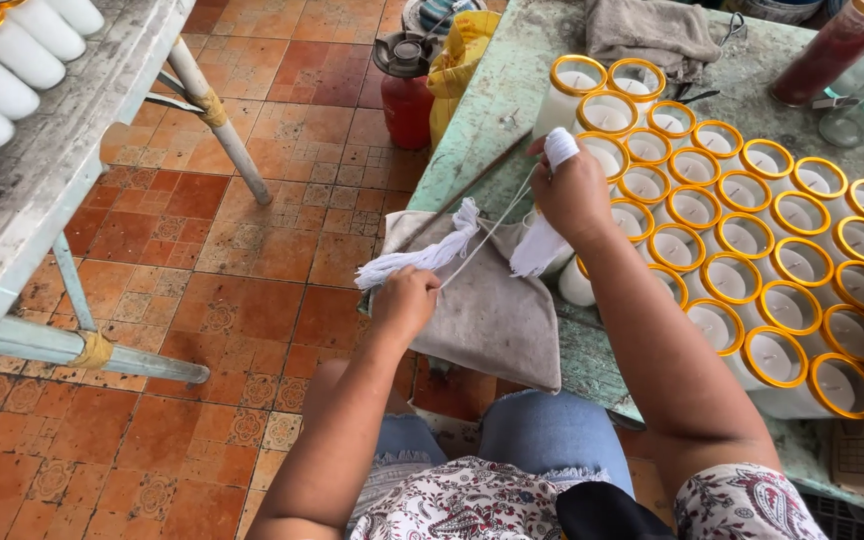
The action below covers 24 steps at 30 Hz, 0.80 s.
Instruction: Untying and separating bundles of candle wicks on a workbench.
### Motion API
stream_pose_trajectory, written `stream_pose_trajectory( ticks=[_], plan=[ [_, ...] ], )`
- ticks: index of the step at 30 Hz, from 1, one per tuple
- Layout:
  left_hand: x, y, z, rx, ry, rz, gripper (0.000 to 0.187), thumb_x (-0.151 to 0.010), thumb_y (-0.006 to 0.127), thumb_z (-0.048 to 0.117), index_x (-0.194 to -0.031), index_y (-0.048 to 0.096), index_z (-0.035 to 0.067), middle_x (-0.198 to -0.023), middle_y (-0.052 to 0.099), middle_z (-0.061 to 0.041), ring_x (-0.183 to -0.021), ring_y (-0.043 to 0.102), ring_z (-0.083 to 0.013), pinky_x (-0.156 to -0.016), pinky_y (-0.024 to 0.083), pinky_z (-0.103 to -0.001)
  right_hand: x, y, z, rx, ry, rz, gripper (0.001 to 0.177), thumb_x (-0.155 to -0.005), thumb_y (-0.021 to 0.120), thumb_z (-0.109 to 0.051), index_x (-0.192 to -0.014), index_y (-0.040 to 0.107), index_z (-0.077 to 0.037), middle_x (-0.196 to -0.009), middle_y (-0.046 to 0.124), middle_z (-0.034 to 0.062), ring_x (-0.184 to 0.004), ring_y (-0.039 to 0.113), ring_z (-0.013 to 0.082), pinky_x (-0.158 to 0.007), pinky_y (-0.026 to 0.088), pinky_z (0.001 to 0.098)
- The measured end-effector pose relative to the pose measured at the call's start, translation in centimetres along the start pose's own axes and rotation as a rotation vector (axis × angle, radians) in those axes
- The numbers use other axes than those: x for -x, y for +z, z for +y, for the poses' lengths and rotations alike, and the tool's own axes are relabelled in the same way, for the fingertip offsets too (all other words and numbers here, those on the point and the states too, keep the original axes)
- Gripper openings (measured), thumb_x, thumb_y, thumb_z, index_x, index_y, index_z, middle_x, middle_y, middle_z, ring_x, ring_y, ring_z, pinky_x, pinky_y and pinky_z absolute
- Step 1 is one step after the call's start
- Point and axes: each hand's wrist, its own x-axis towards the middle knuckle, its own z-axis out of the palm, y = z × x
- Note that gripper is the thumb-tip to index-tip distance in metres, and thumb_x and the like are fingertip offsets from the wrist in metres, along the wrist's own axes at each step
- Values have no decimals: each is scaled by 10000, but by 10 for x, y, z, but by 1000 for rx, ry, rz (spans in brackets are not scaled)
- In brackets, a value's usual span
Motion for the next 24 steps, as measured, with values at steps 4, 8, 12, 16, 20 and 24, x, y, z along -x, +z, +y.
stream_pose_trajectory(
  ticks=[4,8,12,16,20,24],
  plan=[
    [7,-15,-1,52,10,11,152,-910,660,182,-1029,752,201,-1001,672,-62,-1043,696,-333,-877,593,-472,2,-3,0,-25,-15,-5,249,-922,654,4,-1144,701,-97,-924,649,156,-865,699,360,-793,604,472],
    [13,-26,2,88,-1,8,139,-914,662,151,-1018,751,181,-1005,657,-71,-1053,695,-345,-889,592,-472,2,-6,-3,-58,23,-20,238,-928,659,-9,-1150,697,-83,-929,665,167,-854,704,353,-770,607,464],
    [21,-39,10,71,-32,20,101,-915,681,185,-992,742,208,-993,647,-46,-1043,698,-322,-891,589,-470,3,-7,-6,-87,65,-21,241,-928,658,-8,-1153,696,-87,-924,669,152,-845,708,329,-760,611,443],
    [19,-31,-6,81,-31,45,111,-915,679,148,-993,745,191,-974,650,-57,-1028,705,-315,-879,590,-446,3,0,5,-70,-17,20,238,-907,681,-21,-1135,706,-84,-902,661,157,-826,697,362,-734,600,477],
    [25,-31,-13,1,-23,26,99,-888,720,162,-968,764,198,-964,661,-54,-1010,710,-311,-866,597,-445,3,-1,2,-86,7,36,233,-910,670,-2,-1126,704,-81,-894,671,155,-828,703,356,-734,600,466],
    [29,-29,-12,-85,11,23,82,-866,743,171,-943,771,171,-954,670,-82,-984,712,-332,-851,602,-466,2,-2,2,-87,39,-5,241,-921,665,8,-1144,700,-77,-908,668,144,-827,707,324,-741,605,433]
  ],
)
